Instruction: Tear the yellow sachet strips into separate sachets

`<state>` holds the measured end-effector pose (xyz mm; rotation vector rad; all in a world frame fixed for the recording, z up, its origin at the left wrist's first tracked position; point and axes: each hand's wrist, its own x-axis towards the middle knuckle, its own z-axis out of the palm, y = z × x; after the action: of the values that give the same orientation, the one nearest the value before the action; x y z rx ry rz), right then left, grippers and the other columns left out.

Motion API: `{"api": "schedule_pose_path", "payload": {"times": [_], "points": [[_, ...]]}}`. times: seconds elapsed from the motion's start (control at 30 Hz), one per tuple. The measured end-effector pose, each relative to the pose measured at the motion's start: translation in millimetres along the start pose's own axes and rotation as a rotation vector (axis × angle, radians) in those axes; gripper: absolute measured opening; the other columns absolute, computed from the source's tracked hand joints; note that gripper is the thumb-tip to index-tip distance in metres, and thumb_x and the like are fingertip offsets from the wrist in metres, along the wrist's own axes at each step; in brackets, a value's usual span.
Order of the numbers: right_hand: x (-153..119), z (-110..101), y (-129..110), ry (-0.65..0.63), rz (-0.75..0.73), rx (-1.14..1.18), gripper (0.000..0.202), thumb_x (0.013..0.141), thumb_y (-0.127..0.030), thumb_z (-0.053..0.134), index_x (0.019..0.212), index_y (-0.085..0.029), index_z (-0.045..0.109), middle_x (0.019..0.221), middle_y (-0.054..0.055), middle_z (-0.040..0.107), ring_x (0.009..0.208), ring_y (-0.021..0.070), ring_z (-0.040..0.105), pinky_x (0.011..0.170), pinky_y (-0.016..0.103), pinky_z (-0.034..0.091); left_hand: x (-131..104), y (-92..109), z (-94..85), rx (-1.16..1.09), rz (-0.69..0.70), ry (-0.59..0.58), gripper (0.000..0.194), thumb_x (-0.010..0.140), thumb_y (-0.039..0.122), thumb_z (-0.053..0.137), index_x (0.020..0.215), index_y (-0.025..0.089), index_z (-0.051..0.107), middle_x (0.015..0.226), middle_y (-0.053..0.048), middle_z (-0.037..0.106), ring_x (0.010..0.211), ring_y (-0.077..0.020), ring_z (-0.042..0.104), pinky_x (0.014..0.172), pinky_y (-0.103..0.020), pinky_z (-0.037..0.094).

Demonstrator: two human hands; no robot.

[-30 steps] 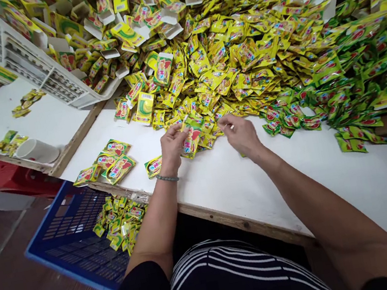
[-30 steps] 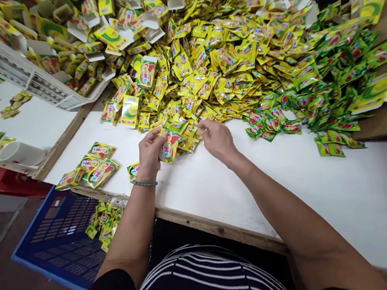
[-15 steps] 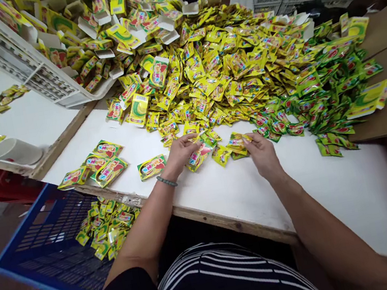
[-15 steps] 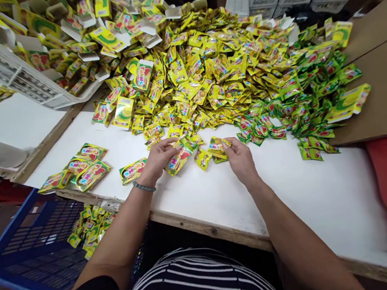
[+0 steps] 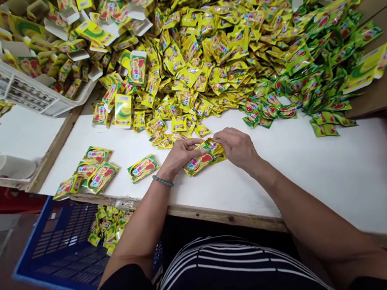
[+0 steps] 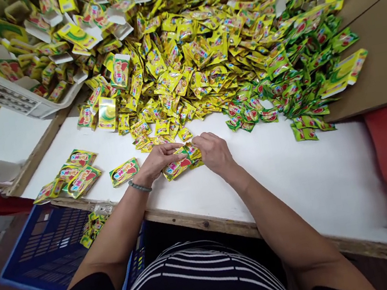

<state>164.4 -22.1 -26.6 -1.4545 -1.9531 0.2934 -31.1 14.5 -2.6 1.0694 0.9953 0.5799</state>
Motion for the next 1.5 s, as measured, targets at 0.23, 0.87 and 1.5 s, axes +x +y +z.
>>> {"api": "schedule_pose_path", "payload": {"times": [0.23,0.87,1.5], "points": [[-1.1,-7.1,-0.9,-0.102,0.096,0.356,0.019,0.091,-0.035,0.057,0.097,-0.024,0.071,0.093,0.005,0.07,0.083,0.0207,0.063,0.077,0.034,0.048,2.4,-2.8,2.9,0.041,-0.063,-0.005,0.049,0.046,0.024,0.093,0.09,0.011,0.074,0.063,0.002,0.066,0.06,-0.0094,0.06,0.056,-0.018,0.045],[0.6,-14.1,6.3,-0.146,0.245,0.268,0.022,0.072,-0.02,0.068,0.094,-0.022,0.071,0.073,0.0,0.065,0.067,0.0171,0.057,0.064,0.029,0.043,1.7,0.0,1.7,0.051,-0.103,-0.112,0.055,0.045,0.023,0.093,0.096,0.012,0.075,0.082,-0.006,0.076,0.071,-0.0154,0.069,0.068,-0.025,0.055],[0.6,-6.6,-5.0,-0.026,0.405,0.619,0.024,0.076,-0.045,0.069,0.083,-0.022,0.065,0.074,0.001,0.066,0.07,0.0193,0.062,0.067,0.035,0.051,4.9,-1.5,15.9,-0.053,0.069,0.049,0.055,0.042,0.026,0.094,0.091,0.01,0.073,0.069,-0.002,0.072,0.064,-0.0139,0.066,0.066,-0.025,0.052]]}}
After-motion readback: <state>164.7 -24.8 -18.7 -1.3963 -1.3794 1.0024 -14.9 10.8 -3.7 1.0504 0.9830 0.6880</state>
